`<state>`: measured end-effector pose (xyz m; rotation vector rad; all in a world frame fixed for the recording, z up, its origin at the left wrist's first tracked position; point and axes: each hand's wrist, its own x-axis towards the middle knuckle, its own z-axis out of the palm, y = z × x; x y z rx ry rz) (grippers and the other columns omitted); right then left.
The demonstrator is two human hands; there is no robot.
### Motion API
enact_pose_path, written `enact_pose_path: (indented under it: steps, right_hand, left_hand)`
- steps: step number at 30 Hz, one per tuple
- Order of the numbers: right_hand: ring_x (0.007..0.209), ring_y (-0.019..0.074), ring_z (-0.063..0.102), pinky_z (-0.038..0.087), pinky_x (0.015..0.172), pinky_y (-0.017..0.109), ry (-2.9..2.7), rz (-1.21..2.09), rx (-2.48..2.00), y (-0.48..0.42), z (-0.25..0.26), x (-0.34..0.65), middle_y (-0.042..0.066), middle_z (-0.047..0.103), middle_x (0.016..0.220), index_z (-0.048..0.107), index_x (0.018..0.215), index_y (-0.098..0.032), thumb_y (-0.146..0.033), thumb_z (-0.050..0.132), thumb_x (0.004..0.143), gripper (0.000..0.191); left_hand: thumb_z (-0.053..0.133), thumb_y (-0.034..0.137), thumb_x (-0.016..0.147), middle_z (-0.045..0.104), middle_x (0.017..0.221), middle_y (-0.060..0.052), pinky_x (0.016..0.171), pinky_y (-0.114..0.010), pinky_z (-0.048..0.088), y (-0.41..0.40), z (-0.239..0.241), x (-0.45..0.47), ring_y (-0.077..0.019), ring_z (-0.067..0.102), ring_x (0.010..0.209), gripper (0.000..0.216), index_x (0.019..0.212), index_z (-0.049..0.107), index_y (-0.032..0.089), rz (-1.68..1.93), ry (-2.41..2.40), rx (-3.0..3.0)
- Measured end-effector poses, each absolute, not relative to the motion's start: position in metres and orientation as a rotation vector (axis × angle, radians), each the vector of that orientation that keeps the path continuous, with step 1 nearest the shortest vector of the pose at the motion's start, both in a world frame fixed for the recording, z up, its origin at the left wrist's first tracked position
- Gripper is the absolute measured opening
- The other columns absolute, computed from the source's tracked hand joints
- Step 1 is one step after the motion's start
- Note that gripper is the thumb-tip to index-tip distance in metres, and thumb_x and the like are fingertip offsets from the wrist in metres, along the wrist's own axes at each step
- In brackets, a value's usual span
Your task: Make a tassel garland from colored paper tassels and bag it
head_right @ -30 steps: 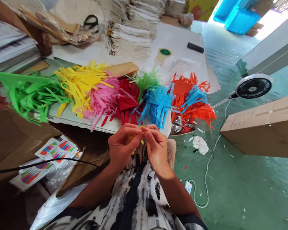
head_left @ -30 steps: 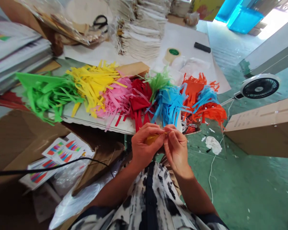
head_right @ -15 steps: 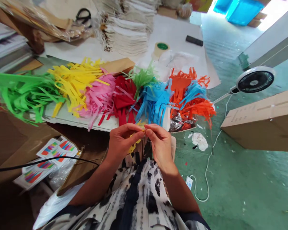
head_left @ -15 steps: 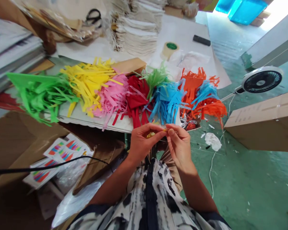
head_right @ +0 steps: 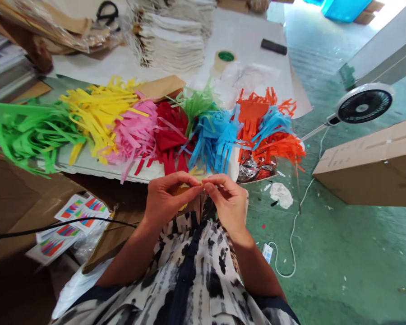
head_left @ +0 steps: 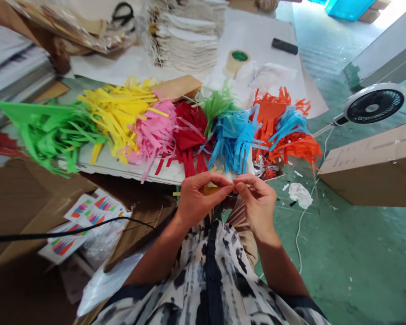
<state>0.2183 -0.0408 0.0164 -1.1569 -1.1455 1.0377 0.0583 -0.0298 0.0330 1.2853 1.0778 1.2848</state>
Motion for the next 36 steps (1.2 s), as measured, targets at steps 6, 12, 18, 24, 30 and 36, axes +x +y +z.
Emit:
enact_pose_path:
  steps: [6, 12, 18, 24, 30, 36]
  right_hand:
    - [0.082, 0.0163, 0.069, 0.057, 0.079, 0.030, -1.193, 1.005, -1.170, -0.044, 0.016, 0.221, -0.001, 0.076, 0.091, 0.081, 0.095, -0.030, -0.034, 0.079, 0.092, 0.005]
    - [0.082, 0.0160, 0.069, 0.056, 0.078, 0.029, -1.225, 1.011, -1.167, -0.044, 0.016, 0.226, 0.000, 0.076, 0.091, 0.081, 0.093, -0.029, -0.034, 0.079, 0.093, 0.005]
    - [0.072, 0.0139, 0.064, 0.051, 0.063, 0.024, -1.134, 1.152, -1.178, -0.045, 0.012, 0.231, -0.001, 0.074, 0.086, 0.077, 0.094, -0.027, -0.042, 0.077, 0.093, 0.015]
    - [0.073, 0.0142, 0.065, 0.051, 0.067, 0.025, -1.098, 1.161, -1.193, -0.045, 0.015, 0.233, -0.001, 0.074, 0.085, 0.078, 0.097, -0.027, -0.042, 0.080, 0.090, 0.016]
    - [0.080, 0.0159, 0.069, 0.055, 0.072, 0.027, -1.051, 1.268, -1.149, -0.046, 0.015, 0.233, -0.001, 0.077, 0.091, 0.078, 0.095, -0.028, -0.041, 0.081, 0.090, 0.014]
    - [0.079, 0.0129, 0.068, 0.053, 0.073, 0.024, -1.100, 1.157, -1.196, -0.047, 0.017, 0.239, -0.003, 0.077, 0.090, 0.079, 0.096, -0.029, -0.038, 0.079, 0.092, 0.010]
  left_hand:
    - [0.085, 0.028, 0.082, 0.077, 0.078, -0.003, 0.063, -0.021, 0.059, -0.031, 0.034, 0.063, -0.0136, 0.072, 0.069, 0.012, 0.081, 0.078, 0.018, 1.273, 1.105, 1.251]
    - [0.084, 0.026, 0.082, 0.077, 0.078, -0.003, 0.062, -0.020, 0.058, -0.030, 0.037, 0.065, -0.0125, 0.070, 0.067, 0.011, 0.081, 0.077, 0.017, 1.259, 1.122, 1.303]
    - [0.091, 0.032, 0.077, 0.078, 0.082, -0.005, 0.069, -0.024, 0.060, -0.029, 0.031, 0.062, -0.0160, 0.074, 0.074, 0.018, 0.083, 0.079, 0.019, 1.217, 1.045, 1.261]
    - [0.088, 0.031, 0.081, 0.080, 0.091, -0.007, 0.079, -0.028, 0.063, -0.030, 0.023, 0.063, -0.0181, 0.076, 0.085, 0.018, 0.092, 0.079, 0.019, 1.217, 1.017, 1.248]
    - [0.086, 0.026, 0.084, 0.074, 0.089, -0.001, 0.077, -0.022, 0.060, -0.032, 0.026, 0.072, -0.0128, 0.073, 0.082, 0.017, 0.091, 0.071, 0.020, 1.333, 1.046, 1.291]
    - [0.086, 0.033, 0.084, 0.078, 0.098, -0.004, 0.082, -0.026, 0.062, -0.030, 0.024, 0.071, -0.0171, 0.076, 0.090, 0.024, 0.102, 0.075, 0.020, 1.213, 1.067, 1.328]
